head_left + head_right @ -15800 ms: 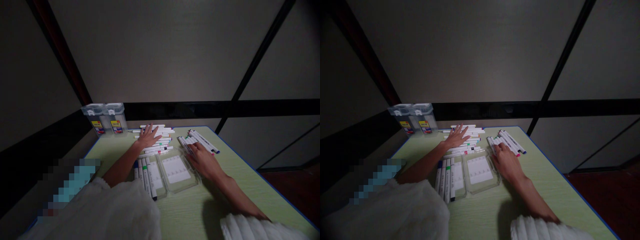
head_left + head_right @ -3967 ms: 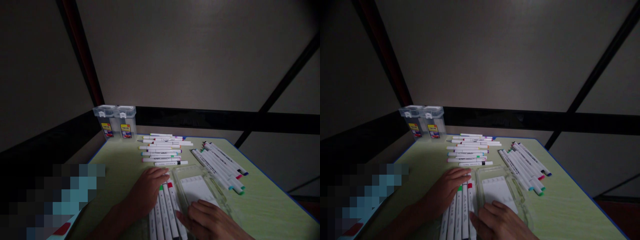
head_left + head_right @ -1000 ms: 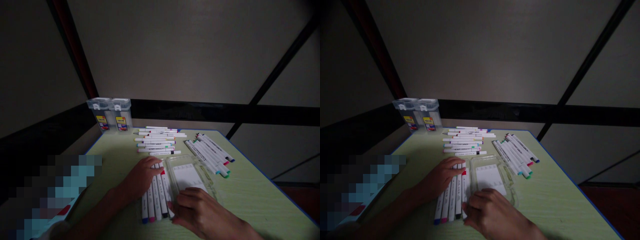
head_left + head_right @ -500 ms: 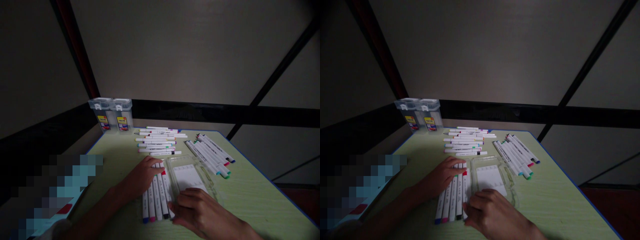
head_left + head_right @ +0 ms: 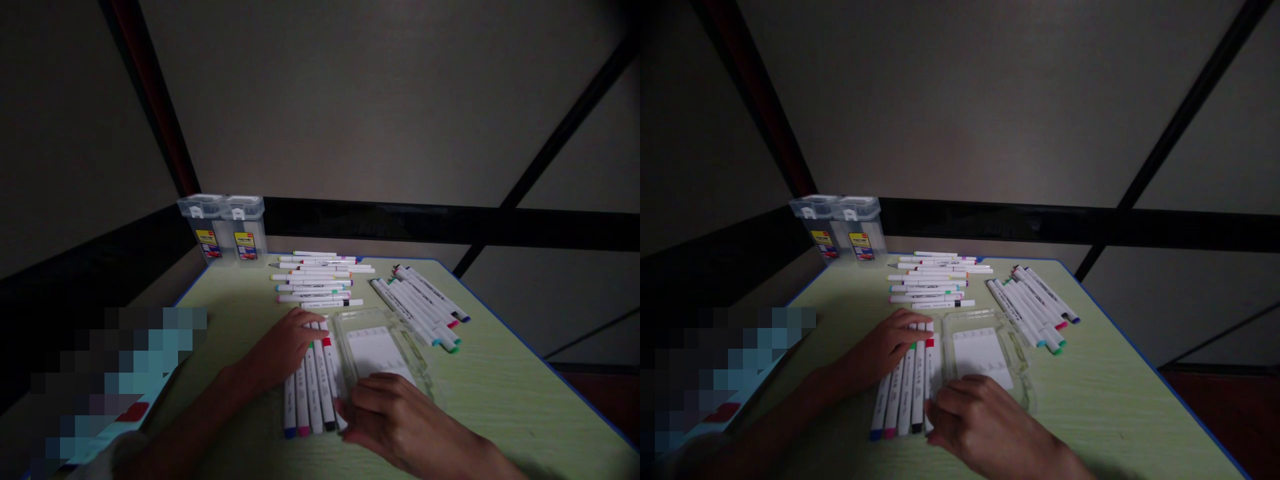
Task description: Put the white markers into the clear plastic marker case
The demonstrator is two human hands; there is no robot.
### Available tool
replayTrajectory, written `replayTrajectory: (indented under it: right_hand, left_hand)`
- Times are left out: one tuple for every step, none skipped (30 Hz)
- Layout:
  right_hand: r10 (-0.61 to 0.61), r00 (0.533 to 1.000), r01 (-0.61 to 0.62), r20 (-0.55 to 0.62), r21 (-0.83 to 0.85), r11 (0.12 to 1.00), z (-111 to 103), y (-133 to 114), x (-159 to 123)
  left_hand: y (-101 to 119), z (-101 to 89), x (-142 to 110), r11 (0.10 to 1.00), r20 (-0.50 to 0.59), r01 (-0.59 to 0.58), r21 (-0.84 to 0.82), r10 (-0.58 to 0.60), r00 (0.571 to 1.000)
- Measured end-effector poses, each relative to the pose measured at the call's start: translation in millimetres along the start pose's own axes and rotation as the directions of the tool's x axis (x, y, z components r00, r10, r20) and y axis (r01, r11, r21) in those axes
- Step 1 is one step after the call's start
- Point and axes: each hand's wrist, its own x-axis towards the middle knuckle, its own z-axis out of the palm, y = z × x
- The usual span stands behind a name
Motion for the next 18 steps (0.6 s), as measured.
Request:
replayTrajectory:
  right_hand:
    - [-0.001, 1.0, 0.001, -0.003, 0.0, 1.0, 0.2, -0.2, -0.1]
    - [-0.002, 1.0, 0.002, -0.007, -0.001, 1.0, 0.3, -0.4, -0.1]
    - [-0.003, 1.0, 0.003, -0.008, -0.001, 1.0, 0.2, -0.6, -0.1]
    - [-0.003, 1.0, 0.003, -0.005, 0.0, 1.0, 0.0, -0.8, 0.0]
    - [-0.001, 1.0, 0.001, 0.0, 0.003, 1.0, -0.1, -0.9, 0.1]
    - [0.002, 1.0, -0.002, 0.002, 0.006, 1.0, -0.2, -1.0, 0.2]
    - [0.004, 1.0, -0.004, 0.001, 0.01, 1.0, -0.2, -1.1, 0.3]
    - [0.007, 1.0, -0.007, -0.001, 0.012, 1.0, -0.1, -1.0, 0.4]
    - [0.008, 1.0, -0.007, -0.007, 0.012, 1.0, 0.1, -1.0, 0.6]
    - [0.006, 1.0, -0.005, -0.015, 0.009, 1.0, 0.4, -0.9, 0.8]
    - [0.001, 1.0, -0.001, -0.02, 0.006, 1.0, 0.6, -0.8, 1.0]
    - [-0.002, 1.0, 0.002, -0.026, 0.003, 1.0, 0.7, -0.6, 1.1]
    - [-0.002, 1.0, 0.003, -0.03, 0.001, 1.0, 0.8, -0.5, 1.3]
    - [-0.002, 0.999, 0.002, -0.032, 0.002, 1.0, 0.7, -0.4, 1.5]
    - [0.0, 0.999, 0.0, -0.032, 0.002, 1.0, 0.5, -0.4, 1.6]
    - [0.003, 0.999, -0.003, -0.033, 0.0, 1.0, 0.3, -0.4, 1.7]
    - [0.004, 0.999, -0.004, -0.032, -0.004, 1.0, 0.0, -0.4, 1.7]
    - [0.003, 1.0, -0.003, -0.031, -0.009, 1.0, -0.3, -0.4, 1.8]
  left_hand:
    - [0.1, 0.0, 0.1, 1.0, -0.002, 0.003, -0.007, -0.003, 1.0]
    - [0.4, 0.0, 0.1, 1.0, -0.007, 0.003, -0.011, -0.003, 1.0]
    - [1.0, 0.0, 0.0, 1.0, -0.016, 0.001, -0.014, -0.002, 1.0]
    - [1.6, 0.1, -0.1, 1.0, -0.027, -0.001, -0.015, 0.0, 1.0]
    - [2.3, 0.4, -0.4, 1.0, -0.038, -0.001, -0.012, 0.001, 0.999]
    - [2.9, 0.7, -0.7, 1.0, -0.048, 0.001, -0.005, -0.001, 0.999]
    - [3.4, 1.1, -1.0, 1.0, -0.062, 0.007, 0.007, -0.006, 0.998]
    - [3.6, 1.5, -1.4, 1.0, -0.077, 0.016, 0.024, -0.014, 0.997]
    - [3.6, 1.9, -1.7, 0.999, -0.096, 0.029, 0.044, -0.025, 0.995]
    - [3.3, 2.2, -1.9, 0.997, -0.118, 0.046, 0.066, -0.038, 0.992]
    - [2.8, 2.3, -2.0, 0.994, -0.14, 0.065, 0.088, -0.052, 0.989]
    - [2.2, 2.3, -2.0, 0.99, -0.159, 0.085, 0.108, -0.067, 0.985]
    - [1.3, 2.4, -2.0, 0.986, -0.172, 0.105, 0.128, -0.082, 0.982]
    - [0.4, 2.4, -1.9, 0.982, -0.179, 0.124, 0.145, -0.097, 0.979]
    - [-0.5, 2.6, -1.8, 0.977, -0.183, 0.14, 0.158, -0.11, 0.977]
    - [-1.5, 2.9, -1.7, 0.974, -0.181, 0.15, 0.17, -0.119, 0.976]
    - [-2.5, 3.4, -1.8, 0.972, -0.174, 0.154, 0.179, -0.122, 0.977]
    - [-3.4, 4.1, -1.9, 0.971, -0.164, 0.15, 0.186, -0.12, 0.979]
